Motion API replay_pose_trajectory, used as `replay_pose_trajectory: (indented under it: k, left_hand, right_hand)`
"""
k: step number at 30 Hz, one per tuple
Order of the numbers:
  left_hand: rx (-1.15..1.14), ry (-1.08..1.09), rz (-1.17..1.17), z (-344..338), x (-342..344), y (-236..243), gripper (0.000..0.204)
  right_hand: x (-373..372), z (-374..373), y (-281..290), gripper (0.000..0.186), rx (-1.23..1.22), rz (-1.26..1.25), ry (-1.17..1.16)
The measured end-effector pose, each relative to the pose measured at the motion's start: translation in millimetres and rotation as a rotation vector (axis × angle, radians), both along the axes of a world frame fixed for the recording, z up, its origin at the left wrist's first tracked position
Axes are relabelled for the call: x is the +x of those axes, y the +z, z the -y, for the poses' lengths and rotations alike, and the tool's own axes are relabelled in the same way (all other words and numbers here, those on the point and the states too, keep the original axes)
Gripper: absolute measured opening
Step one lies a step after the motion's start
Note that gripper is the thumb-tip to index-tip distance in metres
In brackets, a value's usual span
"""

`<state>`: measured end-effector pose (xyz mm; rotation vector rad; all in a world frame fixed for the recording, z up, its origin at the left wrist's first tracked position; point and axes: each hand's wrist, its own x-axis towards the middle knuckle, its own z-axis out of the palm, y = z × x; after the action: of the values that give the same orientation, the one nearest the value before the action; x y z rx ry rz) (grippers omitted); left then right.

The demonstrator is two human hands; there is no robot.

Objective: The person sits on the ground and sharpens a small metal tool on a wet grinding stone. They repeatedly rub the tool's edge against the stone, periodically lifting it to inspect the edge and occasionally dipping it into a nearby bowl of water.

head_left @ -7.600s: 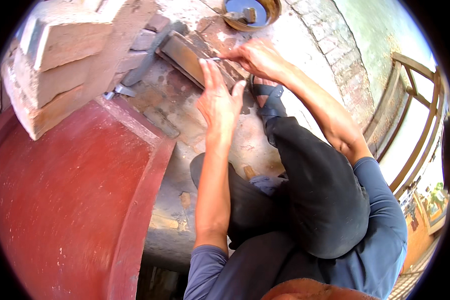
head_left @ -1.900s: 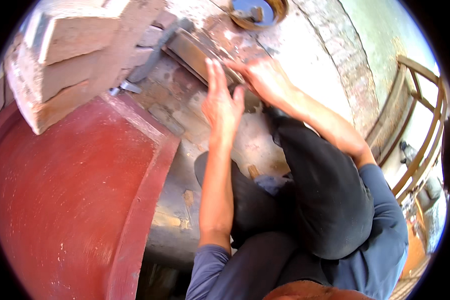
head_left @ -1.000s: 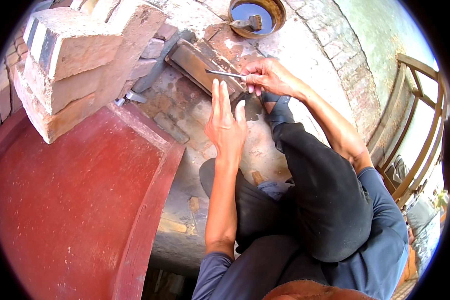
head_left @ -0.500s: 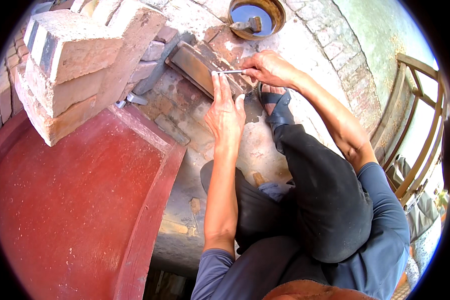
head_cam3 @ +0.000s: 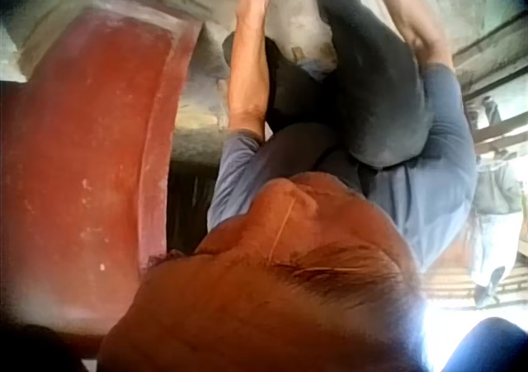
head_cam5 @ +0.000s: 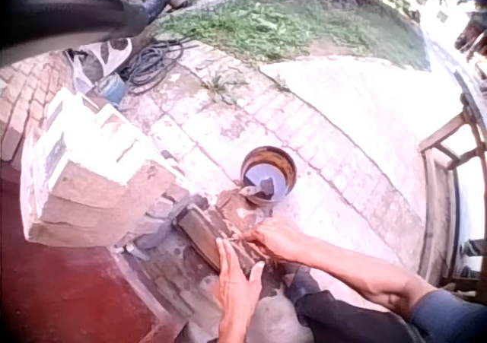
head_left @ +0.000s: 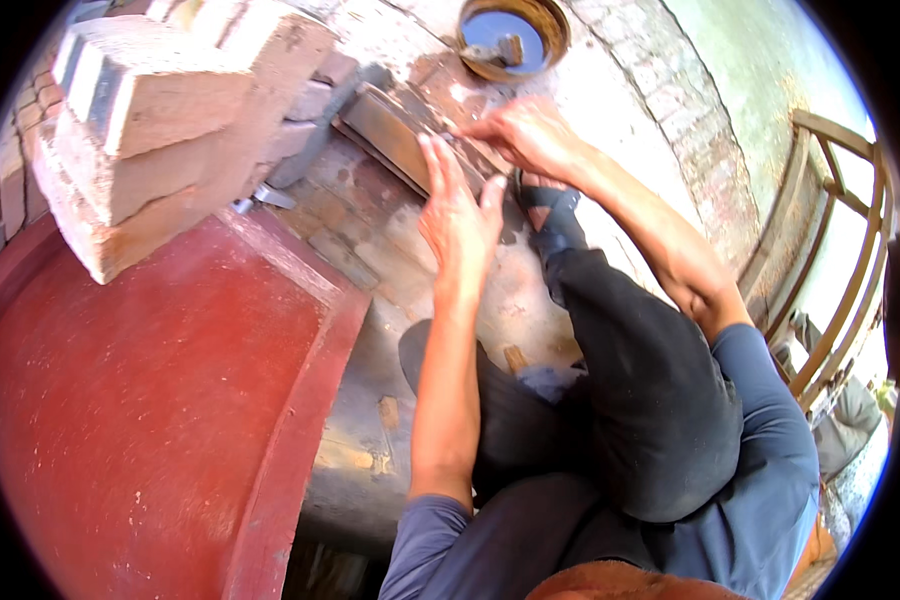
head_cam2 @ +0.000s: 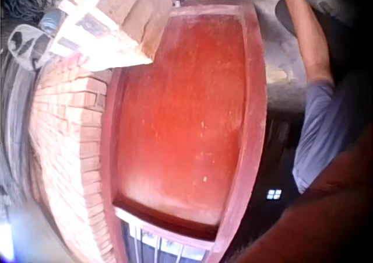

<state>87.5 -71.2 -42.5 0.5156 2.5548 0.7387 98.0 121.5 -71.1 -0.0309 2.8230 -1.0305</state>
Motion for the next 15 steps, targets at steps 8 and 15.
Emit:
replay_pose_trajectory:
  k: [8,15]
  left_hand:
    - [-0.045,0.008,0.167,-3,15,6,0.106]
    - [-0.039,0.000,0.058,1,-4,-2,0.107]
  right_hand:
    - [10,-6,-9,0.044,0.009,-0.015,-0.001]
    - [-9,-2,-4,0.046,0.002,-0.041,0.005]
